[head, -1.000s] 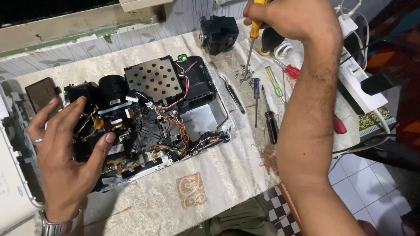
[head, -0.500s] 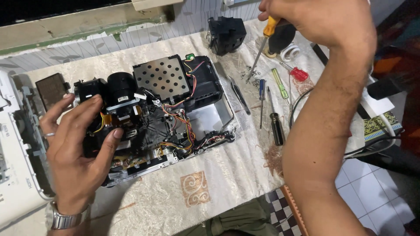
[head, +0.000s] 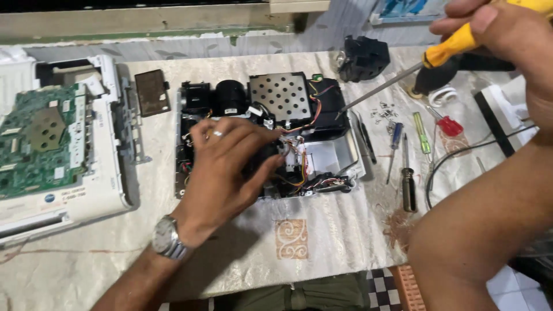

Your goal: Repairing the internal components of a projector by connecting wires and fastening screws.

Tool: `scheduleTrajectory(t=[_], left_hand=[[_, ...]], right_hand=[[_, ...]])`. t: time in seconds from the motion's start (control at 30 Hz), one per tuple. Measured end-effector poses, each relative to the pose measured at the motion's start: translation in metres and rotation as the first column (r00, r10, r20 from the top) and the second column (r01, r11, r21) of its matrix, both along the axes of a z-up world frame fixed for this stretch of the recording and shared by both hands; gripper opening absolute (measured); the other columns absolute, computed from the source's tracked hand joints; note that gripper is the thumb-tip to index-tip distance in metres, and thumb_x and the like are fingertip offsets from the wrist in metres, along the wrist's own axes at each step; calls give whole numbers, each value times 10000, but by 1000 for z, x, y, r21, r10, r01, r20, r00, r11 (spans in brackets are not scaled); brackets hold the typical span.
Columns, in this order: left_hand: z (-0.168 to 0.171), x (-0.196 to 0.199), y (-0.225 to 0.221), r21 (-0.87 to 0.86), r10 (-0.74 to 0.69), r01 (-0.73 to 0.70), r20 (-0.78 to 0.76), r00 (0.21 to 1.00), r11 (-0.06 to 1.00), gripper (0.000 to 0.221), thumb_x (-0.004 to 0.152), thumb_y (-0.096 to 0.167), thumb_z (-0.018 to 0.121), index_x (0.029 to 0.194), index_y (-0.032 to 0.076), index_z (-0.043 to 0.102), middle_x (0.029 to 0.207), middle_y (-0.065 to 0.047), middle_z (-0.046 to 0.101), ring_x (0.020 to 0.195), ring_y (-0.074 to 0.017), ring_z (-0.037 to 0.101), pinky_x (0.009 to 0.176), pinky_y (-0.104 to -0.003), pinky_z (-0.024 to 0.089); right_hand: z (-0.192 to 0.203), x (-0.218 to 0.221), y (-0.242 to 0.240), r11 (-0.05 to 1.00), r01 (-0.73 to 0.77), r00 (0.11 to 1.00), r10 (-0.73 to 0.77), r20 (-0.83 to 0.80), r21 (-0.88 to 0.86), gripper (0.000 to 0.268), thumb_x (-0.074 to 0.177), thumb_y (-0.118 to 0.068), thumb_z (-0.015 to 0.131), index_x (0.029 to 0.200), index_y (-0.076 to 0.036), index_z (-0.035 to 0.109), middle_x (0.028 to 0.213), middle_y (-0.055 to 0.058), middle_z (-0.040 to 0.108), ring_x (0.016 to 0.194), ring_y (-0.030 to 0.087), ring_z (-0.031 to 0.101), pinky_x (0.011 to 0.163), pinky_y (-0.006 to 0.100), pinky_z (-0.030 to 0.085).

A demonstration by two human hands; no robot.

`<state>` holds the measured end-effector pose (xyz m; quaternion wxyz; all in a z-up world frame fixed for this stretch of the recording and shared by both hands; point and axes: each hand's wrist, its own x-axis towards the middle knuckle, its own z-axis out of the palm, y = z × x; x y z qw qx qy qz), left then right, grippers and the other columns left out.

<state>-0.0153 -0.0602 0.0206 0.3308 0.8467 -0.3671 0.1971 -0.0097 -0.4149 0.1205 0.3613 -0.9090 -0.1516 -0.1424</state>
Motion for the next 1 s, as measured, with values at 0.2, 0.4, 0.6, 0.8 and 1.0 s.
scheduleTrajectory(t=[0.2,0.4,0.6,0.8,1.0], left_hand=[[-10,12,-26,36,69,-66,-107,992,997,484,975,486,586,1297,132,657,1163,-37,732,1080,-221,579,989,-466,291],[-19,21,-33,-13,156,-160,-151,976,987,514,940,509,628,1295,138,662,1125,-21,750,1050,-200,576,968,-449,292],[-22,31,-25,-104,165,-179,-134,977,978,359,929,394,707,1187,147,738,1036,-4,792,976,-190,617,888,-414,297],[-36,39,-15,-176,141,-164,-133,981,971,270,938,333,725,1157,177,755,947,8,777,884,-157,604,901,-382,334],[-31,44,-5,-206,88,-92,-30,996,974,203,893,250,806,1049,125,773,927,0,774,873,-175,619,831,-369,401]], right_hand=[[1,-1,20,995,-96,995,96,26,5,363,1313,-152,280,1460,143,435,1410,317,573,1403,396,600,1251,473,523],[2,-14,59,992,-109,984,99,151,61,318,1344,-95,355,1456,160,509,1378,276,585,1424,366,685,1263,414,566],[6,-17,83,986,-140,979,124,160,90,295,1307,-98,422,1406,155,537,1367,243,587,1362,351,723,1222,399,602],[7,-15,93,977,-134,987,116,112,164,286,1266,-173,466,1380,76,548,1417,175,584,1376,309,737,1213,357,655],[6,-15,101,979,-122,987,103,122,163,292,1276,-176,456,1393,78,539,1409,182,588,1366,306,738,1189,360,663]])
